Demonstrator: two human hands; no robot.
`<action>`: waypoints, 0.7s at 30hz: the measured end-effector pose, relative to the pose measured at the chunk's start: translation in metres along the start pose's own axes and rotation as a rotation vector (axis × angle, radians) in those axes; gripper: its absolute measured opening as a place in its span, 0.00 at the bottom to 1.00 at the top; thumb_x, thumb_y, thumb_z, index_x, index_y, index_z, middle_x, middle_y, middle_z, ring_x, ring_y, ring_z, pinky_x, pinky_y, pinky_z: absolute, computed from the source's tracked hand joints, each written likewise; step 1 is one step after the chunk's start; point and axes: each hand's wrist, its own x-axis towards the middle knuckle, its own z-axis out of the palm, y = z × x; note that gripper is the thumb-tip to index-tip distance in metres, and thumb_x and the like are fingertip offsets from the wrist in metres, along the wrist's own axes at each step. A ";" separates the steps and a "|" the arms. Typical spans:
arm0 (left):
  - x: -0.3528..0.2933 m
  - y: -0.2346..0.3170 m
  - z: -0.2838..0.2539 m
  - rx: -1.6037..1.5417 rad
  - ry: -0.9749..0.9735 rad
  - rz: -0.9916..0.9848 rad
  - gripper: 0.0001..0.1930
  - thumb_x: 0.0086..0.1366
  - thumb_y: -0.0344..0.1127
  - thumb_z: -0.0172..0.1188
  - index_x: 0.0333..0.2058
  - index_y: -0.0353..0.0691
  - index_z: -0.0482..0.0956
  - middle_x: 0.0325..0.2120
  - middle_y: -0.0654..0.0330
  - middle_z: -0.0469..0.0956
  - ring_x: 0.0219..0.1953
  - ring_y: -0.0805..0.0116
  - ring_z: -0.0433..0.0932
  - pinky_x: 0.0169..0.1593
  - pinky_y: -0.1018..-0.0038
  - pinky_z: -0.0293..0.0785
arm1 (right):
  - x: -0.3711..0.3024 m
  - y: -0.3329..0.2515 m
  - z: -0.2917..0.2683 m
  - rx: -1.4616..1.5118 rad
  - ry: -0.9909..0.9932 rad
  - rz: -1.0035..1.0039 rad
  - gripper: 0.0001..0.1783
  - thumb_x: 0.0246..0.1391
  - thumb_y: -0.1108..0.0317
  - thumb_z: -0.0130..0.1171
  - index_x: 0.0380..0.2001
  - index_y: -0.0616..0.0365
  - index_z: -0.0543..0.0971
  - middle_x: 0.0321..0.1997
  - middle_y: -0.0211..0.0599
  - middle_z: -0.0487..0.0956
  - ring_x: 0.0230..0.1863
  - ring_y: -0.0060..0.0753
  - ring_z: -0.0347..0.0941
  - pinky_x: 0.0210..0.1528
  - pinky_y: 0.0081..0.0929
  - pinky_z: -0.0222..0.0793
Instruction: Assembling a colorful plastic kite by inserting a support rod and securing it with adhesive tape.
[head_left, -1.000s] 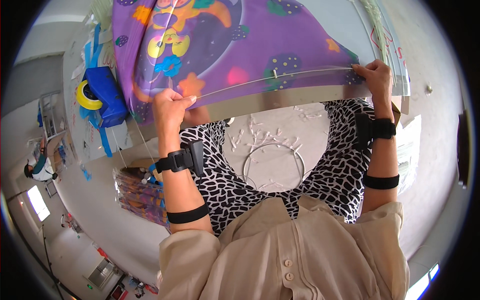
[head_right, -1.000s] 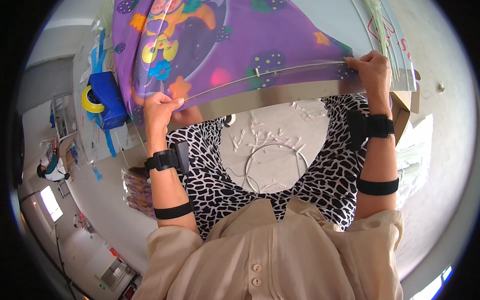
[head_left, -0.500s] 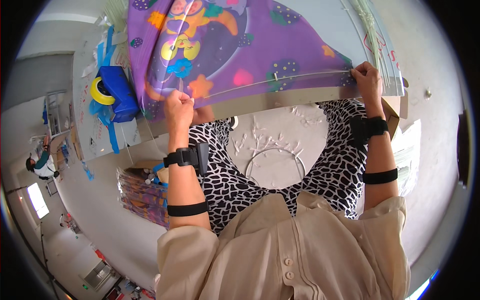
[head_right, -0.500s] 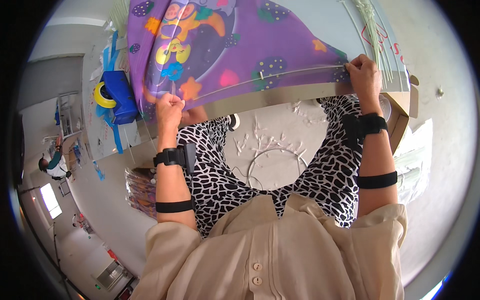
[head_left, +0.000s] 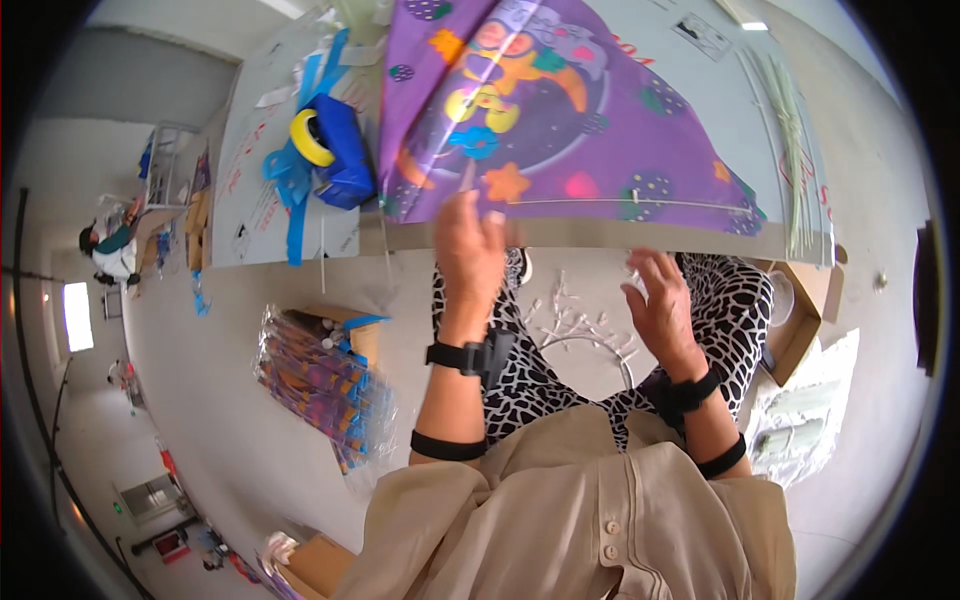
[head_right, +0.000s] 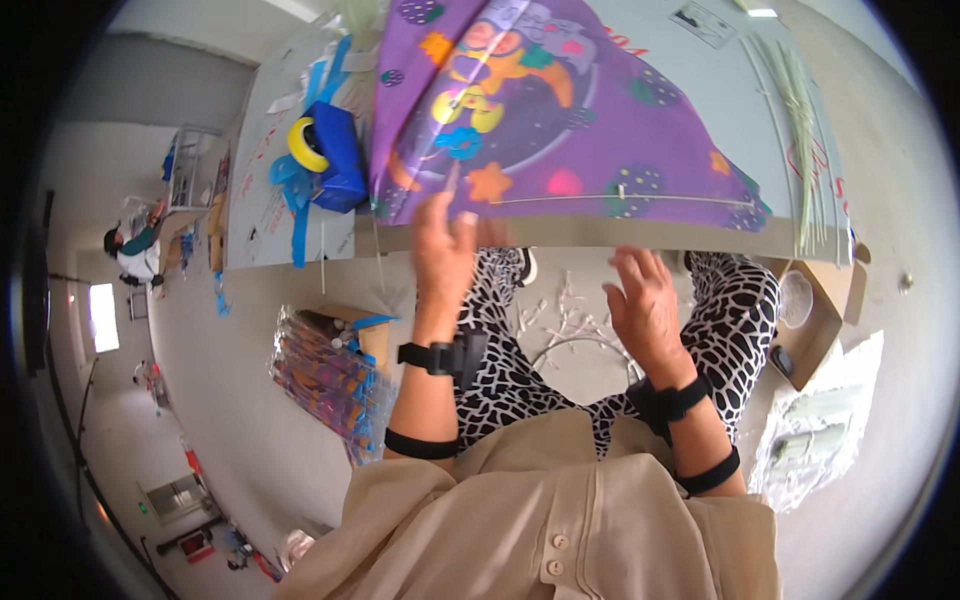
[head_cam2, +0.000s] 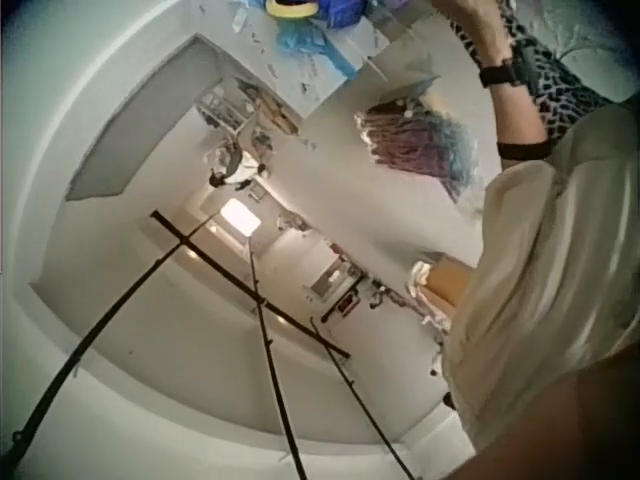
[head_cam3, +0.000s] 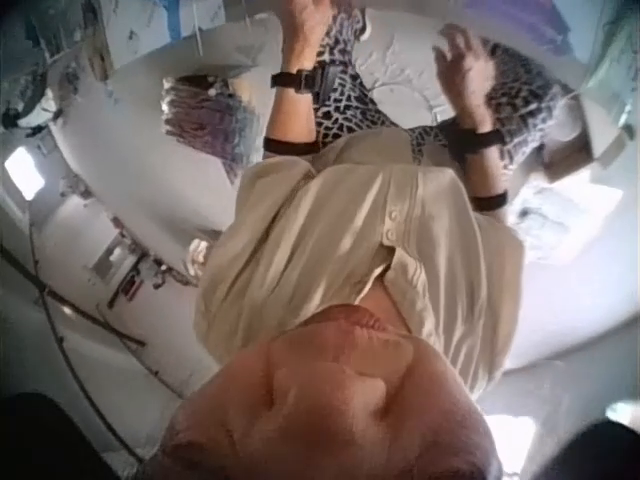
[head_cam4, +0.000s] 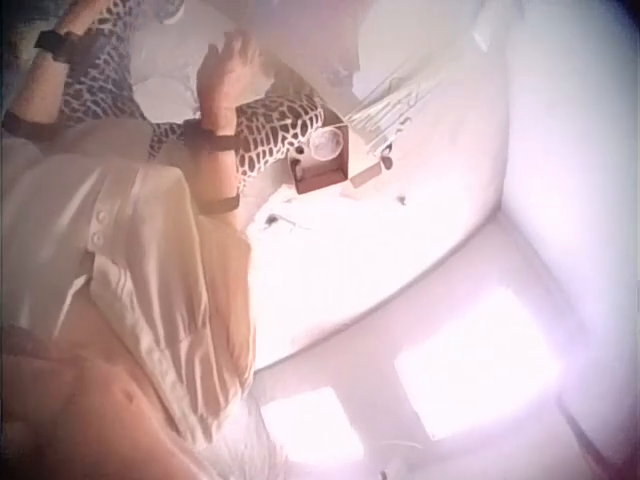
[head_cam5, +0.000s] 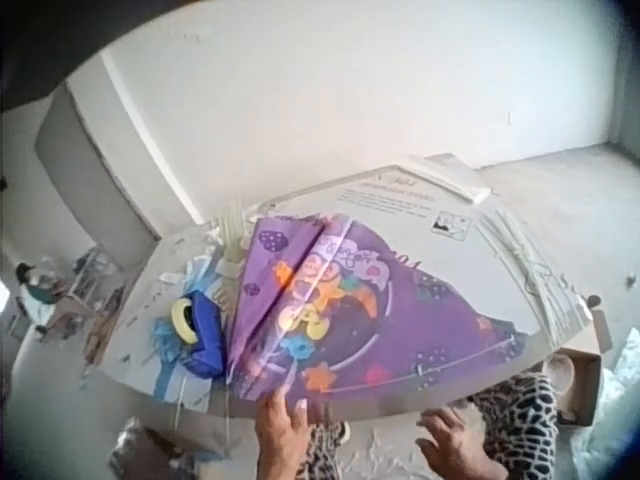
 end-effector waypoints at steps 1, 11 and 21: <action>0.010 -0.015 -0.014 0.020 0.162 -0.045 0.10 0.56 0.28 0.59 0.38 0.37 0.74 0.36 0.51 0.75 0.42 0.50 0.72 0.50 0.61 0.67 | -0.006 -0.002 0.002 0.065 -0.074 0.039 0.16 0.41 0.77 0.60 0.38 0.61 0.74 0.42 0.46 0.74 0.43 0.53 0.71 0.45 0.40 0.68; 0.103 -0.184 -0.122 -0.253 0.328 -0.801 0.13 0.53 0.36 0.66 0.33 0.33 0.79 0.30 0.56 0.78 0.35 0.63 0.74 0.40 0.60 0.69 | -0.004 -0.022 0.036 0.233 -0.306 0.139 0.05 0.46 0.76 0.59 0.29 0.63 0.77 0.29 0.44 0.77 0.30 0.47 0.75 0.32 0.34 0.71; 0.126 -0.184 -0.119 -0.767 0.246 -1.063 0.08 0.46 0.30 0.64 0.27 0.40 0.76 0.25 0.63 0.69 0.30 0.71 0.63 0.36 0.64 0.62 | 0.002 -0.035 0.057 0.305 -0.308 0.087 0.05 0.45 0.79 0.59 0.29 0.63 0.76 0.30 0.43 0.77 0.31 0.46 0.76 0.33 0.33 0.71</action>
